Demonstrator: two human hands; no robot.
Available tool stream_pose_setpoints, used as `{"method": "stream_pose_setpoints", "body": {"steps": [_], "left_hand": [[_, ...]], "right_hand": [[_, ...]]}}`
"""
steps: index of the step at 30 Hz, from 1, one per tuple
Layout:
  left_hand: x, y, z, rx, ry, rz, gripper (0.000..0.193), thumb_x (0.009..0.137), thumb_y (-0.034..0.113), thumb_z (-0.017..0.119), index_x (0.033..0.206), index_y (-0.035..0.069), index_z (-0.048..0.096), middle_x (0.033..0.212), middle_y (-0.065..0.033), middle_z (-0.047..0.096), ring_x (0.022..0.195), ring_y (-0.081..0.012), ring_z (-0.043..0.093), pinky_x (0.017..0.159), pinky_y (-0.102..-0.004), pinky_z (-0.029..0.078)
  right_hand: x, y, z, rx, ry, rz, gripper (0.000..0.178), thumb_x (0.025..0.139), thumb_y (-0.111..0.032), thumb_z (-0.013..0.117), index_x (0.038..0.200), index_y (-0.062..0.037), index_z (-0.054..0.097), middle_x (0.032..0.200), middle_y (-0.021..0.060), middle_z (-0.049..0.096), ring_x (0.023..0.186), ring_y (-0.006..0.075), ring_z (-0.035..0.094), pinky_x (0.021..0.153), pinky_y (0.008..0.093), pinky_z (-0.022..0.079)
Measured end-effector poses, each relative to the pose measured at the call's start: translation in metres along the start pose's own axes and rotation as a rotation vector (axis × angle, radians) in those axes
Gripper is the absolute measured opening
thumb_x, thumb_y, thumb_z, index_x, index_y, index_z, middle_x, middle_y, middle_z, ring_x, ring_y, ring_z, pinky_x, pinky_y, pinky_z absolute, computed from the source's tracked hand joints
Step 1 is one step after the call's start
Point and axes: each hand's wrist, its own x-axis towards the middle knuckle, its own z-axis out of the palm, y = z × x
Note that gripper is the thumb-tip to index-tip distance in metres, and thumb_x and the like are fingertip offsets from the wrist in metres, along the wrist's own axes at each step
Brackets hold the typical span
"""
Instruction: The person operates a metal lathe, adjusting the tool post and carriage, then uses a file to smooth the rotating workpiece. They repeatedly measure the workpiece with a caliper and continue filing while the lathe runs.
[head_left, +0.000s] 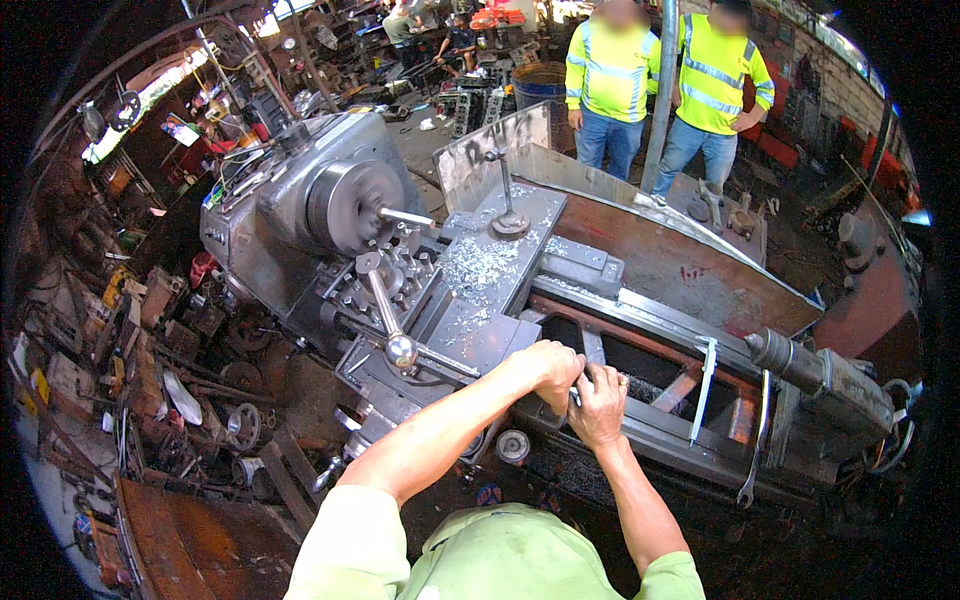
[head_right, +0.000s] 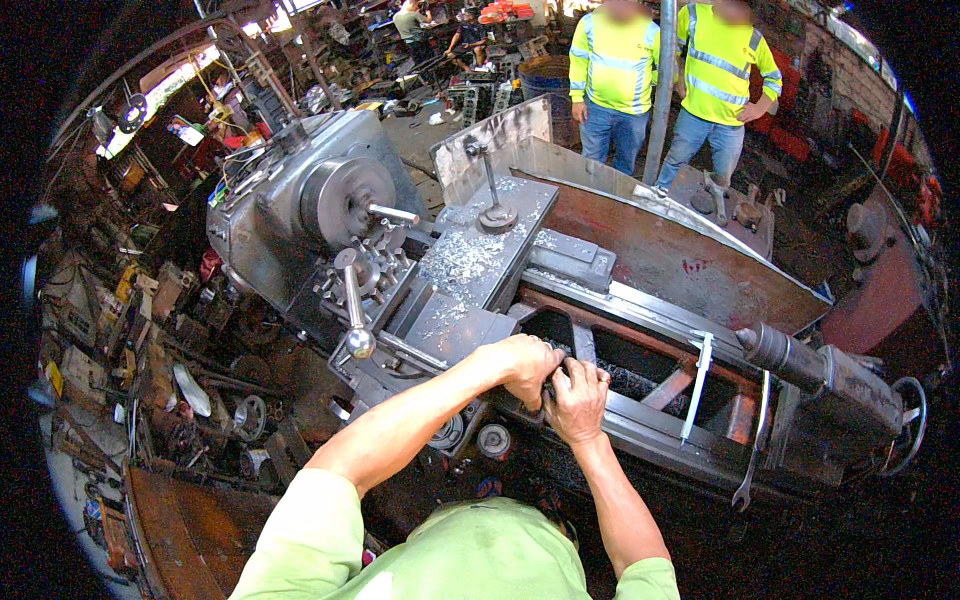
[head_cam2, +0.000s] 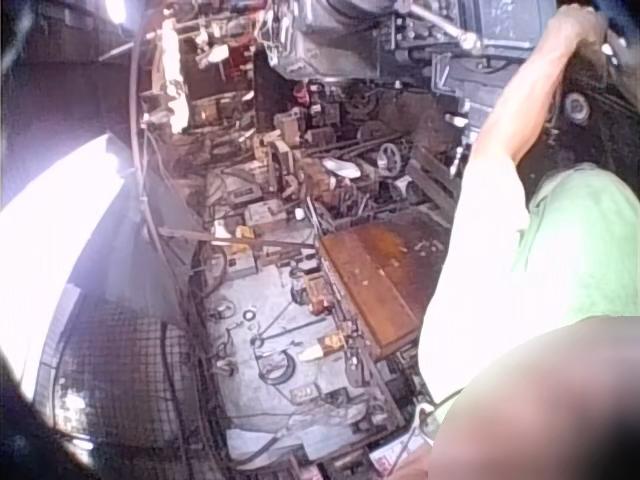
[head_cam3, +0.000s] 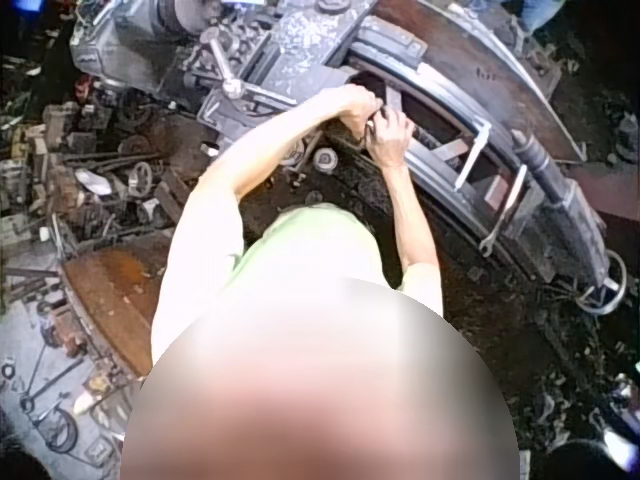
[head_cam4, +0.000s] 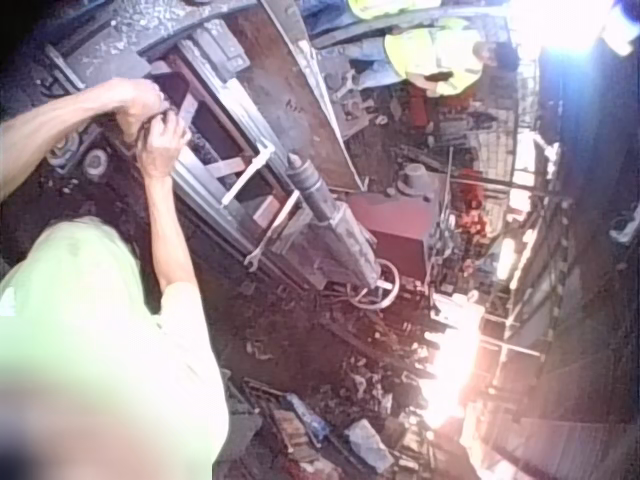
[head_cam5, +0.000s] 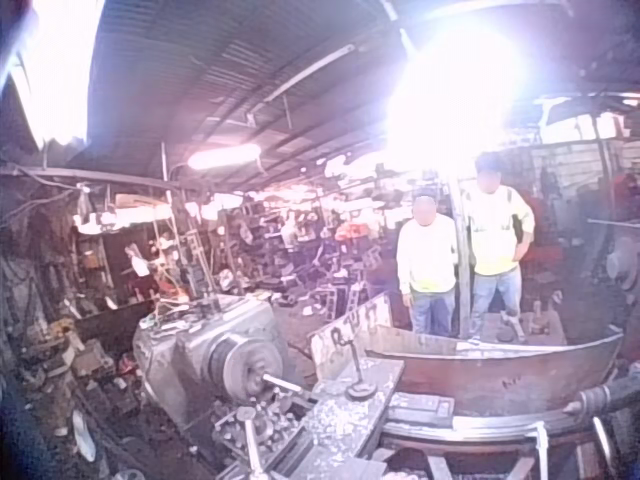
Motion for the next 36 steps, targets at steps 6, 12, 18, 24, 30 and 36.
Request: {"method": "stream_pose_setpoints", "body": {"steps": [6,12,18,24,30,36], "left_hand": [[-0.003,-0.003,-0.001,-0.060,0.067,0.036,0.070,0.062,0.029,0.077,0.120,-0.002,0.054,0.103,-0.0245,0.069,0.102,-0.0385,0.066,0.089,-0.0462,0.052],[-0.022,0.006,0.016,-0.124,0.328,0.034,0.081,0.069,0.021,0.071,0.140,-0.004,0.041,0.129,-0.0275,0.055,0.126,-0.0411,0.048,0.107,-0.0502,0.037],[-0.044,0.038,0.055,-0.049,0.783,-0.110,0.079,0.072,0.013,0.070,0.142,-0.006,0.038,0.137,-0.0251,0.049,0.130,-0.0414,0.043,0.109,-0.0530,0.032],[-0.055,0.064,0.092,-0.033,0.868,-0.246,0.082,0.075,0.014,0.069,0.146,-0.005,0.033,0.151,-0.0253,0.034,0.140,-0.0432,0.032,0.111,-0.0558,0.028],[-0.049,0.065,0.113,0.087,0.907,-0.303,0.072,0.083,0.012,0.057,0.148,-0.004,0.032,0.154,-0.0239,0.031,0.142,-0.0422,0.029,0.112,-0.0539,0.026],[-0.037,0.054,0.114,0.152,0.923,-0.298,0.067,0.086,0.012,0.053,0.148,-0.002,0.033,0.152,-0.0208,0.035,0.141,-0.0391,0.033,0.111,-0.0521,0.028]], "right_hand": [[0.000,0.002,0.003,0.021,-0.055,-0.002,0.026,0.069,-0.018,0.069,0.090,-0.0059,0.063,0.093,0.0110,0.059,0.090,0.0291,0.055,0.079,0.0453,0.038],[-0.001,0.005,0.007,0.071,-0.111,0.034,0.023,0.070,-0.019,0.069,0.087,-0.0063,0.060,0.085,0.0108,0.056,0.083,0.0295,0.055,0.073,0.0445,0.036],[0.000,0.004,0.008,0.123,-0.159,0.097,0.020,0.080,-0.023,0.066,0.091,-0.0070,0.061,0.080,0.0101,0.059,0.078,0.0301,0.059,0.071,0.0436,0.039],[0.006,-0.002,-0.001,0.235,-0.233,0.216,0.017,0.087,-0.024,0.062,0.091,-0.0079,0.061,0.080,0.0139,0.065,0.077,0.0365,0.063,0.069,0.0473,0.044],[0.012,-0.007,-0.009,0.331,-0.378,0.418,0.026,0.094,-0.030,0.055,0.093,-0.0047,0.061,0.082,0.0246,0.066,0.080,0.0472,0.062,0.067,0.0546,0.047],[0.015,-0.008,-0.008,0.365,-0.457,0.555,0.034,0.096,-0.034,0.049,0.108,-0.0078,0.068,0.089,0.0271,0.067,0.087,0.0481,0.063,0.076,0.0545,0.050]]}}
